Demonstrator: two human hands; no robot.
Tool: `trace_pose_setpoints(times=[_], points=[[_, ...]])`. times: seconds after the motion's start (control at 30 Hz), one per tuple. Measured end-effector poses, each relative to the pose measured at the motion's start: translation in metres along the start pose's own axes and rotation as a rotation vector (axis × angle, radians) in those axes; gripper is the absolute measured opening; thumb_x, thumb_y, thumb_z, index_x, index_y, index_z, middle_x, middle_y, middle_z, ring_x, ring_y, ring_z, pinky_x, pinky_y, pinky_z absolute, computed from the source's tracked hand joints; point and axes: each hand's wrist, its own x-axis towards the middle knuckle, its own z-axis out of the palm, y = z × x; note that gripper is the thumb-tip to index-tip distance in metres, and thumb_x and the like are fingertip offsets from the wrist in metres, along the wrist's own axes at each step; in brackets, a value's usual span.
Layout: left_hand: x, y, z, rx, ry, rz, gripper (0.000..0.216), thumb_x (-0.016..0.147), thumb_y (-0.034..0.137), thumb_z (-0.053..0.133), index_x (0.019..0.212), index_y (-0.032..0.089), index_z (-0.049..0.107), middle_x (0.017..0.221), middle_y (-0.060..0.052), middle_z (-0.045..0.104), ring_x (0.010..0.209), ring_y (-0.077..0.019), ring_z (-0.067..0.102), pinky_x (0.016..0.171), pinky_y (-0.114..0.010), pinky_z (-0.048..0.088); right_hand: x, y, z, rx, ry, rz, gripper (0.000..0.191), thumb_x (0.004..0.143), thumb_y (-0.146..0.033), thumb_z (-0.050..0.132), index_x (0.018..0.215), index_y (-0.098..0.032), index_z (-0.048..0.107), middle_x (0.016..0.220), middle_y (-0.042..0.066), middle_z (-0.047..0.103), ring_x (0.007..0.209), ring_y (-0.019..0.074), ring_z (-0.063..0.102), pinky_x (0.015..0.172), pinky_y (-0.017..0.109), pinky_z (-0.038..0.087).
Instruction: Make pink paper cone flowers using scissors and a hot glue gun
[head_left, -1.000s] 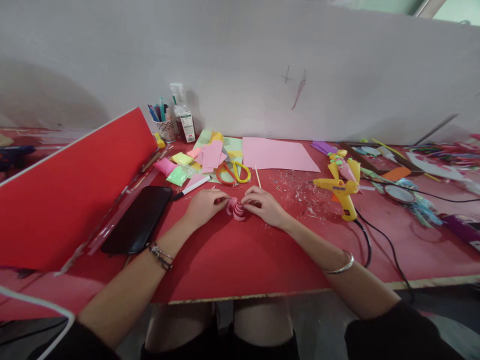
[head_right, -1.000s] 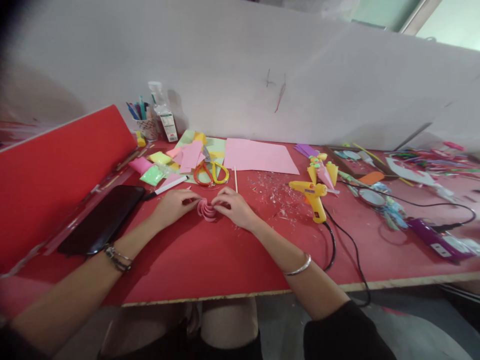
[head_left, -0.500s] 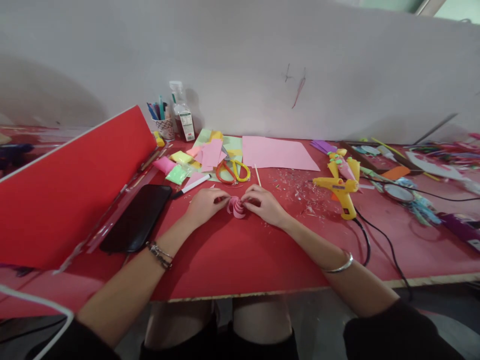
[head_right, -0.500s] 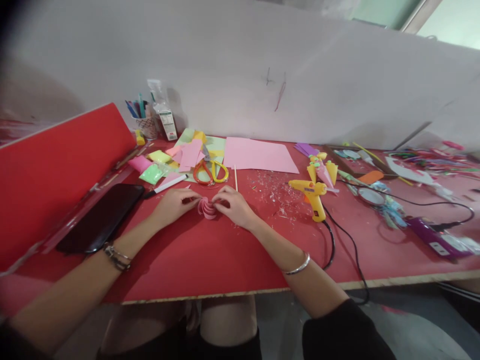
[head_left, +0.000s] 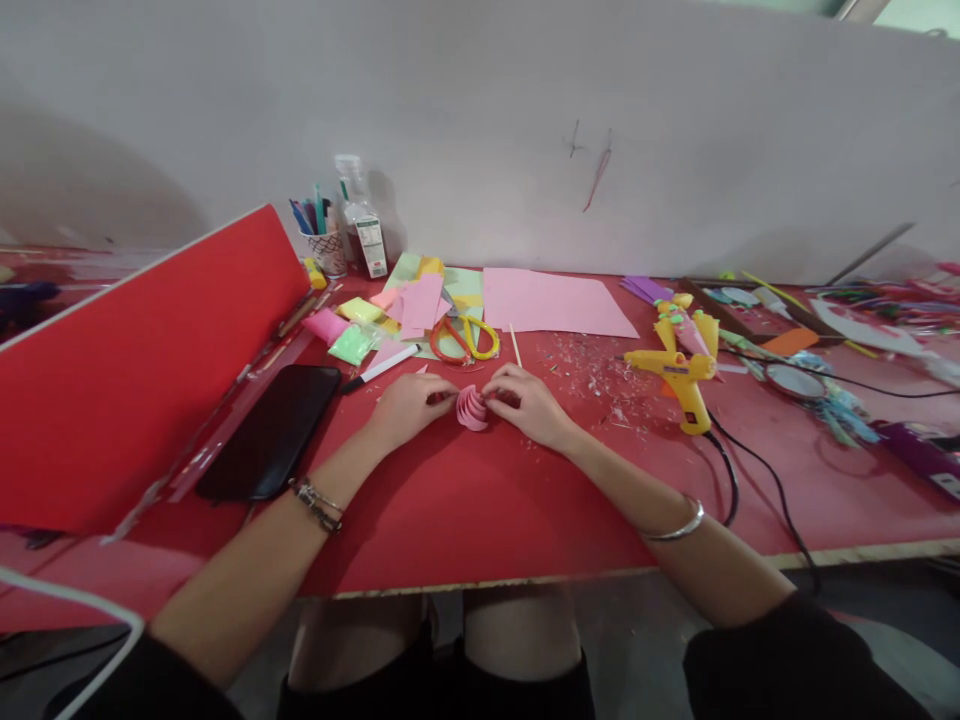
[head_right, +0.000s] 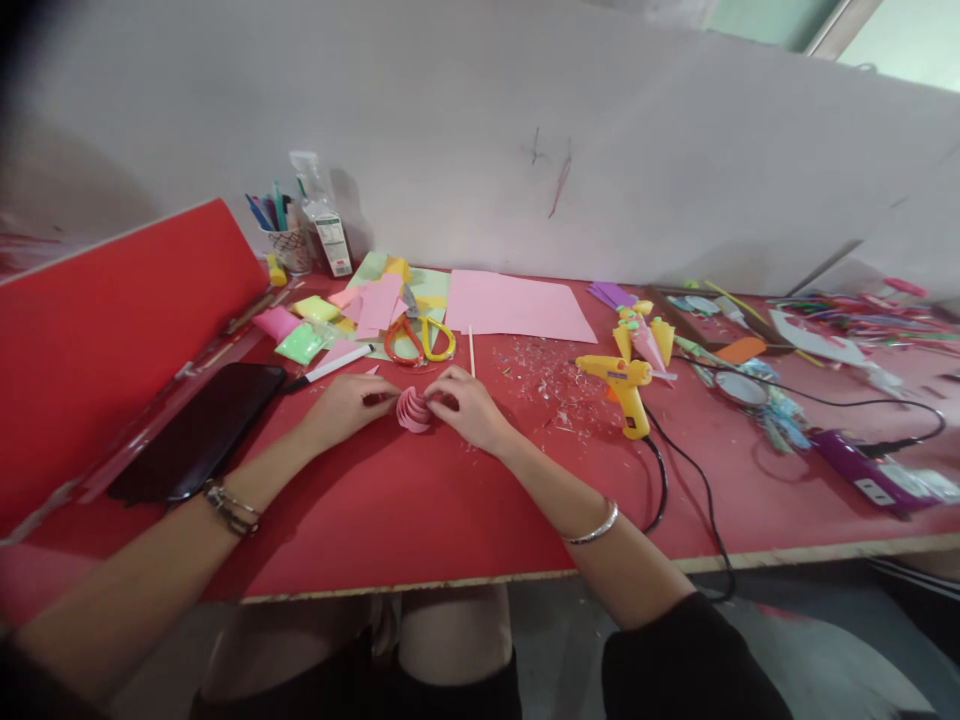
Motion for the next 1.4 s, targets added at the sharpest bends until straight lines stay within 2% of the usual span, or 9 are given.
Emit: trace_pose_setpoints(times=[0.37,0.57,0.7,0.97,1.2,1.4], points=[[-0.002,0.000,-0.003,0.147,0.000,0.071,0.017,0.079,0.019,0.046,0.081,0.015,0.062,0.085,-0.006,0.062,0.076,-0.0153,0.057,0.059,-0.023,0.040,-0.001,0.000,0.000,-0.039,0.009,-0.032,0.009,0.074,-0.012,0.051,0.074,-0.018,0.057,0.077,0.001,0.049,0.068,0.0102,0.050,0.065,0.025,0.041],[-0.003,0.006,-0.005,0.033,0.111,0.051,0.021,0.079,0.020,0.043,0.095,0.016,0.058,0.091,-0.005,0.060,0.074,-0.0128,0.054,0.066,-0.024,0.042,-0.001,-0.003,0.000,0.002,0.041,-0.023,0.009,0.073,-0.012,0.049,0.078,-0.019,0.053,0.079,0.002,0.050,0.071,0.0108,0.050,0.064,0.024,0.043],[-0.002,0.008,-0.006,-0.011,0.151,0.059,0.018,0.078,0.020,0.043,0.087,0.016,0.058,0.085,-0.005,0.061,0.072,-0.0128,0.054,0.067,-0.024,0.042,-0.002,-0.010,-0.003,0.038,0.107,-0.026,0.008,0.073,-0.011,0.046,0.074,-0.019,0.047,0.075,0.001,0.049,0.065,0.0101,0.049,0.057,0.022,0.043],[-0.002,0.006,-0.004,-0.020,0.121,0.070,0.017,0.077,0.020,0.044,0.074,0.015,0.059,0.071,-0.003,0.063,0.064,-0.0116,0.054,0.059,-0.022,0.040,-0.006,-0.015,-0.003,-0.030,0.016,-0.167,0.004,0.075,-0.017,0.050,0.071,-0.018,0.052,0.074,0.001,0.046,0.059,0.0082,0.044,0.055,0.021,0.040],[-0.002,0.007,-0.004,-0.035,0.114,0.101,0.016,0.076,0.024,0.048,0.069,0.014,0.060,0.063,-0.001,0.062,0.055,-0.0091,0.050,0.052,-0.020,0.037,-0.007,-0.010,0.000,-0.059,0.035,-0.189,0.005,0.076,-0.020,0.053,0.073,-0.018,0.055,0.074,0.001,0.047,0.061,0.0087,0.045,0.057,0.021,0.040],[-0.002,0.006,-0.004,-0.033,0.147,0.183,0.021,0.078,0.027,0.047,0.067,0.014,0.060,0.061,-0.001,0.063,0.051,-0.0083,0.049,0.050,-0.019,0.036,-0.006,-0.011,0.001,-0.058,0.080,-0.170,0.006,0.075,-0.020,0.055,0.070,-0.017,0.055,0.071,0.000,0.048,0.058,0.0080,0.044,0.054,0.020,0.039]])
